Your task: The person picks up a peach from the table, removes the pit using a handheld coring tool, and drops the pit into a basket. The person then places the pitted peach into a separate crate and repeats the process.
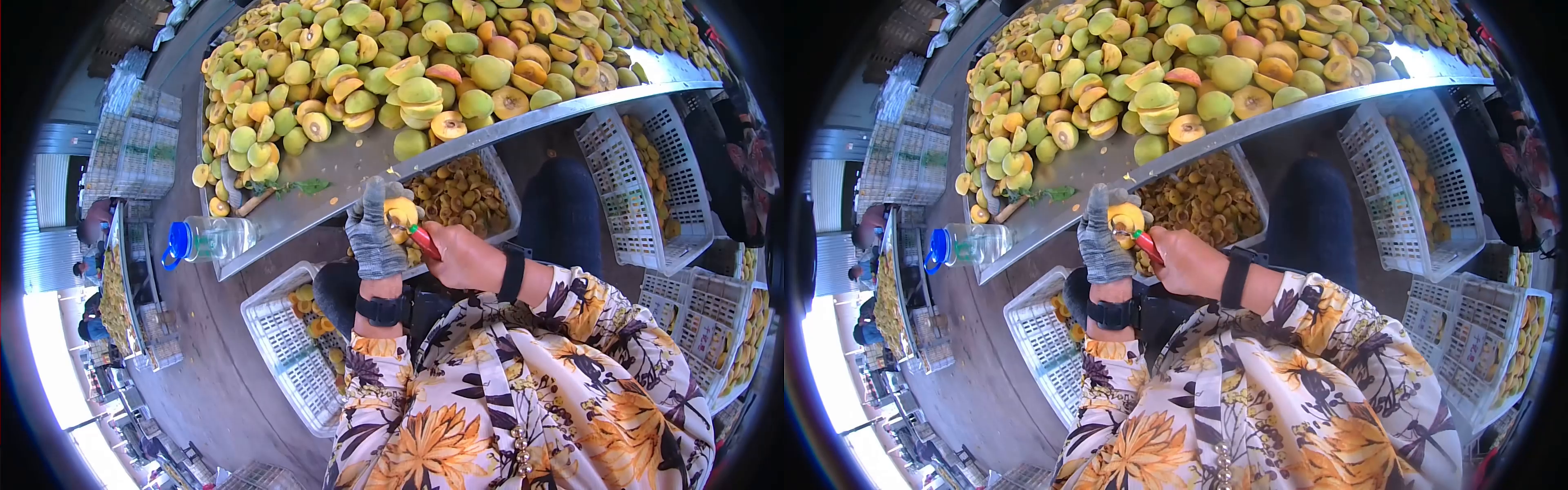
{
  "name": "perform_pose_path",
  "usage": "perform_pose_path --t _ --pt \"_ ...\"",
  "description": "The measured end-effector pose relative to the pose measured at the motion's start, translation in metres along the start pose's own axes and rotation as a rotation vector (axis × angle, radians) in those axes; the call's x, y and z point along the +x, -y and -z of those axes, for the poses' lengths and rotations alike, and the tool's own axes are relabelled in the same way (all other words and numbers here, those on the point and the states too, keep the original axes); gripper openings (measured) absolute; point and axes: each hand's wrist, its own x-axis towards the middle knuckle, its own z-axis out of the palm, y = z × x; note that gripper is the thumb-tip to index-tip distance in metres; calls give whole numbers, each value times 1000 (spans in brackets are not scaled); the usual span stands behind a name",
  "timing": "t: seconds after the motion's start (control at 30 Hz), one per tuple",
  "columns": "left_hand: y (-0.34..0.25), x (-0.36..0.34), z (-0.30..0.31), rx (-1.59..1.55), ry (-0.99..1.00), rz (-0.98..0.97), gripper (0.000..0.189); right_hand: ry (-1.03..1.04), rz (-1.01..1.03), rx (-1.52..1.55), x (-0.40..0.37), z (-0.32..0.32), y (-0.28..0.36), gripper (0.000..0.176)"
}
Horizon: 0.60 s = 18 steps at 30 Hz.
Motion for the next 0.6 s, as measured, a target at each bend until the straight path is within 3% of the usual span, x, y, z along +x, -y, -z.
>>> perform_pose_path --t 0.1,0.23,0.33,0.43,0.5,0.6 --pt "-1 3 5 23 29 104 37 -2 15 -103 0 -1 -2 18" --pt "4 5 5 11 -40 85 38 2 31 -128 1 -3 -4 20" --pt "4 3 7 89 -18 48 38 65 -18 32 4 -6 -10 21" --pt "3 5 9 118 -25 20 42 61 8 -131 6 -5 -9 21" --pt "0 7 11 -62 -9 150 48 94 -7 -220 8 -4 -6 22" --pt "-4 6 7 -100 -79 150 51 66 38 -32 13 -10 -9 21"
